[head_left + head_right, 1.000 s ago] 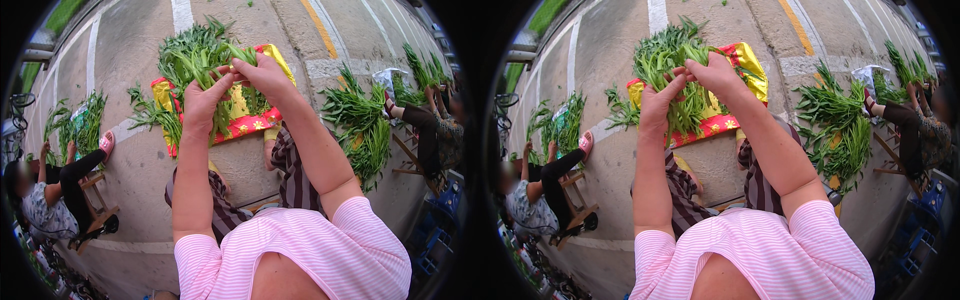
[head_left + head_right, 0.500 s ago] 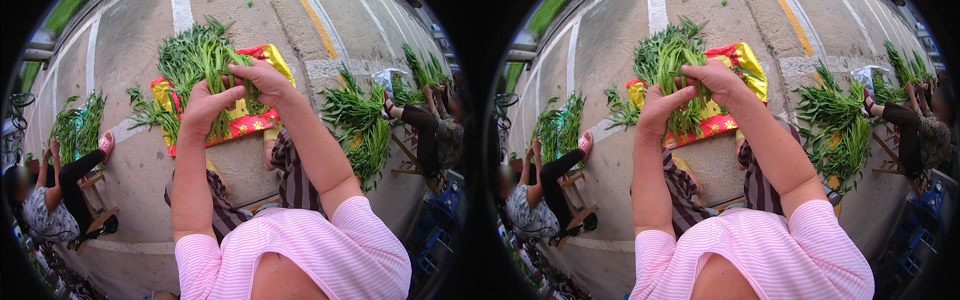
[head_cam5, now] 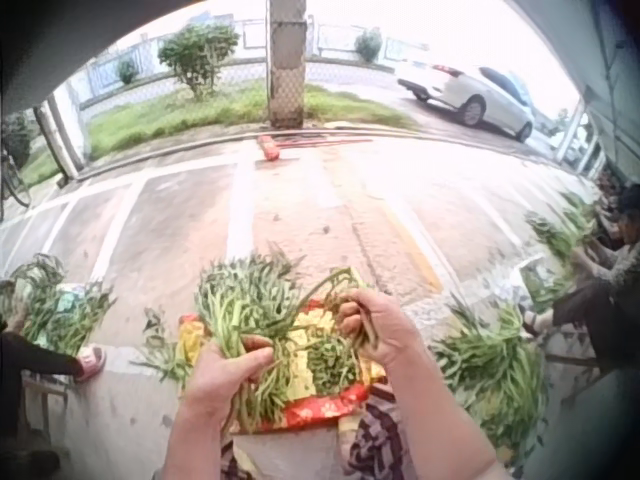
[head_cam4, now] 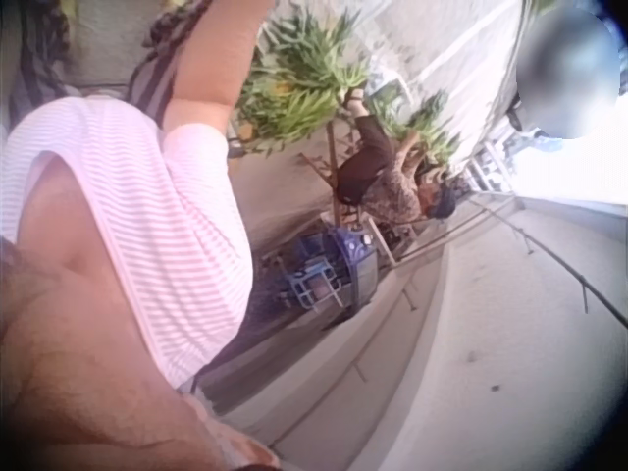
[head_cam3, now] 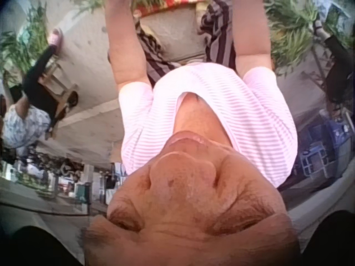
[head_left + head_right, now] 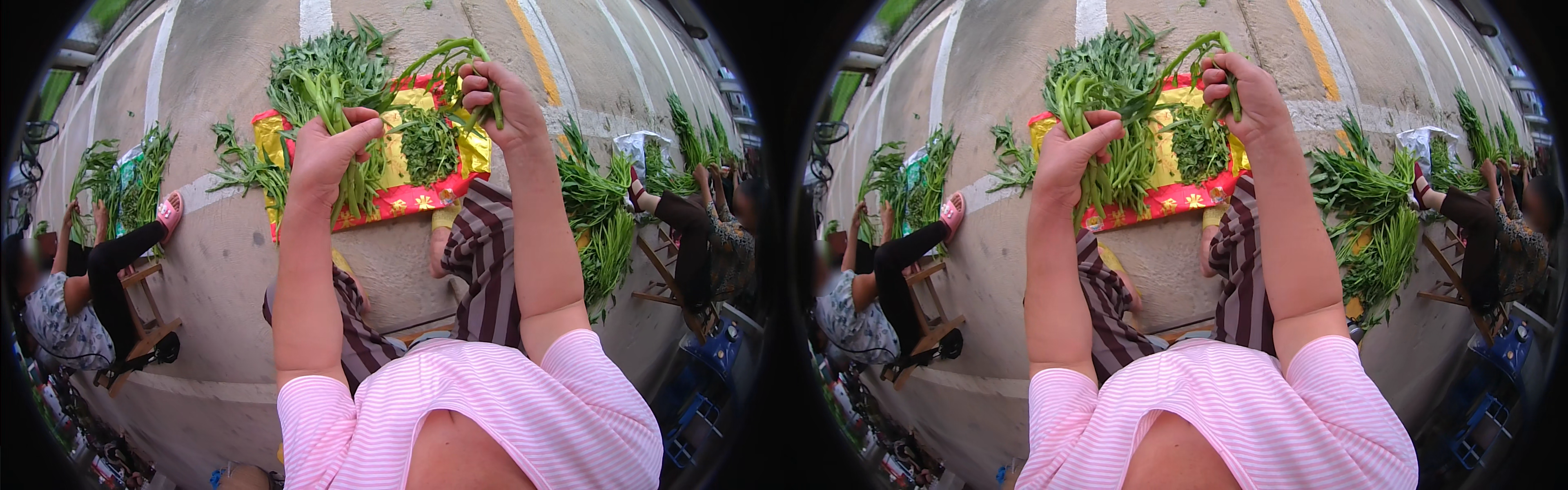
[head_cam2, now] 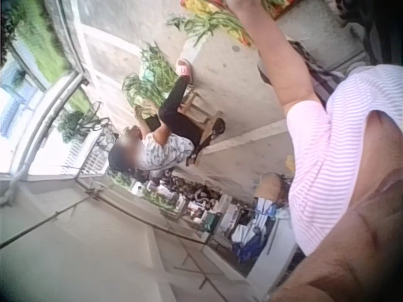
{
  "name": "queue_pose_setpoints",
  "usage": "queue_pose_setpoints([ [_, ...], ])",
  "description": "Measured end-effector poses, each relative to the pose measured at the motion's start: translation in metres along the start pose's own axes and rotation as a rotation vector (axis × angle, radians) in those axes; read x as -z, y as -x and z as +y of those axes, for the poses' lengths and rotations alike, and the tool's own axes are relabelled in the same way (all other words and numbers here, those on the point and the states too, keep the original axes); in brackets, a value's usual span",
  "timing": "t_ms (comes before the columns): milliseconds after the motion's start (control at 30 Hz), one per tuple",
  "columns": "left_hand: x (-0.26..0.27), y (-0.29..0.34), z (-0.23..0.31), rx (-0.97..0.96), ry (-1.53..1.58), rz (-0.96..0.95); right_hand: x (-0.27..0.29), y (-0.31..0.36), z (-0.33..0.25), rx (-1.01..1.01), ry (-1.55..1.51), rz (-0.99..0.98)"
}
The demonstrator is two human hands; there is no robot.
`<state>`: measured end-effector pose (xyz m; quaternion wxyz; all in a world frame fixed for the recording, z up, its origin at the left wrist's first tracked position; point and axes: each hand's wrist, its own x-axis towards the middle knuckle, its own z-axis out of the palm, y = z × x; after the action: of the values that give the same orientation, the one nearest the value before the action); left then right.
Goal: The person is sorting bunches of green leafy vegetables by hand, snapping off the lower stems and placing the prepared greens onto a yellow and red mat on the pavement.
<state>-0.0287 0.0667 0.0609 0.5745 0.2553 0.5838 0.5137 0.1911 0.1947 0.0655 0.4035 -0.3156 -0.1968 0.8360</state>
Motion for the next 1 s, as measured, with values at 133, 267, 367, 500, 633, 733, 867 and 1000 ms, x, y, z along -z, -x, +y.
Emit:
queue_pose_setpoints([
  [133,-0.006,-0.001,-0.003,-0.015,-0.025,0.015,-0.003,0.007,-0.012,0.033,-0.075,-0.043],
  [267,-0.006,-0.001,-0.005,-0.037,-0.001,0.027,-0.011,0.012,-0.015,0.035,-0.125,-0.131],
  [367,-0.005,-0.002,-0.006,-0.052,0.013,0.052,-0.012,0.015,-0.016,0.057,-0.129,-0.184],
  [500,-0.005,-0.004,-0.007,-0.033,0.051,0.085,-0.015,0.018,-0.017,0.032,-0.077,-0.248],
  [633,-0.006,-0.006,-0.013,-0.018,0.049,0.072,-0.019,0.02,-0.012,-0.007,-0.081,-0.286],
  [733,-0.011,-0.006,-0.016,-0.004,0.096,0.043,-0.02,0.019,-0.01,-0.041,-0.098,-0.311],
  [867,-0.023,-0.001,-0.016,-0.045,0.144,0.005,-0.025,0.018,-0.005,-0.075,-0.073,-0.3],
  [1000,-0.029,-0.003,-0.022,-0.045,0.198,-0.062,-0.029,0.017,0.002,-0.1,-0.084,-0.347],
])
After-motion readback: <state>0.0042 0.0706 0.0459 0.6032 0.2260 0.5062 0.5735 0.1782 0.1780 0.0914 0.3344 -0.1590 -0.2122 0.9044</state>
